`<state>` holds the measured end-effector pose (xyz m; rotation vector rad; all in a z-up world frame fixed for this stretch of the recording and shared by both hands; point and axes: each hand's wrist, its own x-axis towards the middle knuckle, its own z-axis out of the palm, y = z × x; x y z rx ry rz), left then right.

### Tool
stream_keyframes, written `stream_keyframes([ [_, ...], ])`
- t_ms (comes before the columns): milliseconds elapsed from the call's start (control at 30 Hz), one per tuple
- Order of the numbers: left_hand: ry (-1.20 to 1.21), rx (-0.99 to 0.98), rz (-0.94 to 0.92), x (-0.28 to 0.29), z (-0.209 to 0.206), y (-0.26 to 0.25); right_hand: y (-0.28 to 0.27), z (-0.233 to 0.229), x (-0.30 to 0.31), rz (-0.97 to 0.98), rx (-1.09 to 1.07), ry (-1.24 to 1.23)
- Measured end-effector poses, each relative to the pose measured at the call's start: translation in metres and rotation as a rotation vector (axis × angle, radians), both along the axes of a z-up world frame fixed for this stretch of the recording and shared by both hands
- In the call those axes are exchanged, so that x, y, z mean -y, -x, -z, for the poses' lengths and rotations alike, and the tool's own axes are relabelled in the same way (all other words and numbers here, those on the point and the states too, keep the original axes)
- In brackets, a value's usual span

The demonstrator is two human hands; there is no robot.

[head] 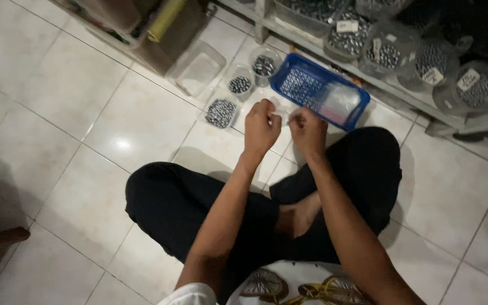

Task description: The person sits on the floor and repeatedly scoops small metal balls from a clear container into small plastic bags. After filling each bag, they place it into a blue basket and repeat the process with a new bag.

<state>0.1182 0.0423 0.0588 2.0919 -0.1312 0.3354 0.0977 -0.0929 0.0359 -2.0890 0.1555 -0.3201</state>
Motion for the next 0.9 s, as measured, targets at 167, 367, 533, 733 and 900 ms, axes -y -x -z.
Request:
stream_keyframes([
  [167,-0.229,-0.169,0.467,-0.037,-0.036,0.001,-0.013,-0.035,-0.011,-0.233,-0.143,-0.141],
  [367,0.004,-0.045,0.454,-0.043,0.007,0.005,-0.015,-0.064,-0.024,-0.424,-0.385,-0.313],
  [533,0.034,-0.169,0.367,-0.047,0.005,0.016,-0.022,-0.042,-0.02,-0.605,-0.236,0.072],
  [733,-0.043,-0.219,0.331,-0.052,-0.009,0.024,-0.003,-0.045,-0.02,-0.532,-0.24,-0.042],
  [900,-0.171,-0.147,0.299,-0.053,0.027,0.032,0.014,-0.037,-0.023,-0.481,-0.356,-0.375],
])
